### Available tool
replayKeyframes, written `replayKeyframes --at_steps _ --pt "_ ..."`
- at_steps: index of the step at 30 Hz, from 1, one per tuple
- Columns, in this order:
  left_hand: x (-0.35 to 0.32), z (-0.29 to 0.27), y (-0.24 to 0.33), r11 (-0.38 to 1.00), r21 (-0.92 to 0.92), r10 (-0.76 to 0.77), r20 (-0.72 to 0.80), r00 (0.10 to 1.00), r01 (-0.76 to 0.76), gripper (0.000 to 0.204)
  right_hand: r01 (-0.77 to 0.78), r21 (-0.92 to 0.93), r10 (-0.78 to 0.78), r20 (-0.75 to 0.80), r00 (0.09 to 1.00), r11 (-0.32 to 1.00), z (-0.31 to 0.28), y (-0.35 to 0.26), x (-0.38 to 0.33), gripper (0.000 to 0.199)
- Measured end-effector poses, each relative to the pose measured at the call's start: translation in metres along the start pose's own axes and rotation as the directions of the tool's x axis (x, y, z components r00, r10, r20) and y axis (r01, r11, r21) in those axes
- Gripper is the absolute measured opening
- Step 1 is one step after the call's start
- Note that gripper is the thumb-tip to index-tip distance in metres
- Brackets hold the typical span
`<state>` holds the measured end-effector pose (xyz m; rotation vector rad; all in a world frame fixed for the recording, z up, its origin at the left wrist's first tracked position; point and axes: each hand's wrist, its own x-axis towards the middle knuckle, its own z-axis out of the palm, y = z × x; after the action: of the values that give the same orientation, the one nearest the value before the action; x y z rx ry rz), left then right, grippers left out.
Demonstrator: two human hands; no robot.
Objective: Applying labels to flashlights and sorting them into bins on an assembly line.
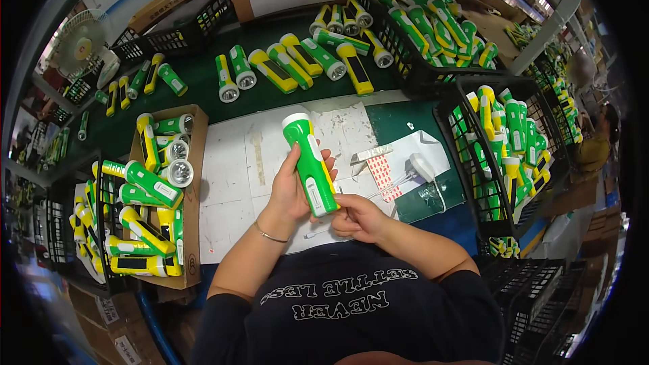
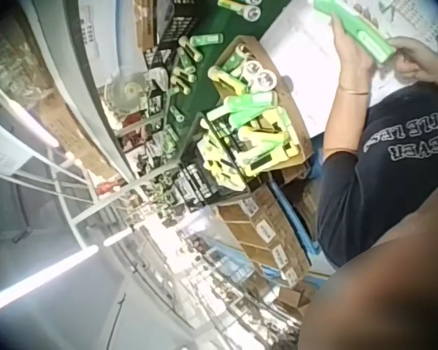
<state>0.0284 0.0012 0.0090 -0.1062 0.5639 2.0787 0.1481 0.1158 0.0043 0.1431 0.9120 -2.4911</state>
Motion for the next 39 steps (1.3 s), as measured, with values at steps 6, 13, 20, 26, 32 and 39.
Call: replayKeyframes --at_steps 6,13,20,26,32,39 --pt "-0.008 -0.019 0.002 0.999 -0.031 0.032 -0.080 0.996 -0.034 0.037 -0.070 -0.496 -0.041 -0.210 0.977 0.865 -0.001 0.005 -0.006 0.033" --pt "-0.015 -0.015 -0.005 0.995 0.096 0.014 -0.117 0.993 -0.002 0.037 0.072 -0.503 -0.191 -0.188 0.963 0.861 -0.022 0.010 -0.009 0.031" --pt "-0.014 -0.009 -0.019 0.995 0.104 0.004 -0.107 0.994 0.007 0.041 -0.067 -0.490 -0.055 -0.230 0.972 0.869 0.004 0.004 -0.011 0.033" --pt "-0.018 -0.020 -0.026 0.954 0.298 -0.008 -0.104 0.995 0.039 0.045 -0.131 -0.433 0.008 -0.273 0.962 0.892 0.008 0.026 -0.006 0.036" --pt "-0.017 -0.020 -0.033 0.924 0.379 -0.005 -0.125 0.992 0.052 0.052 -0.130 -0.215 0.077 -0.237 0.968 0.968 0.010 0.036 -0.006 0.023" --pt "0.006 -0.027 0.001 0.996 -0.010 -0.090 0.126 0.988 0.092 0.052 -0.188 0.003 0.185 0.132 0.974 0.982 0.005 0.037 -0.020 0.024"
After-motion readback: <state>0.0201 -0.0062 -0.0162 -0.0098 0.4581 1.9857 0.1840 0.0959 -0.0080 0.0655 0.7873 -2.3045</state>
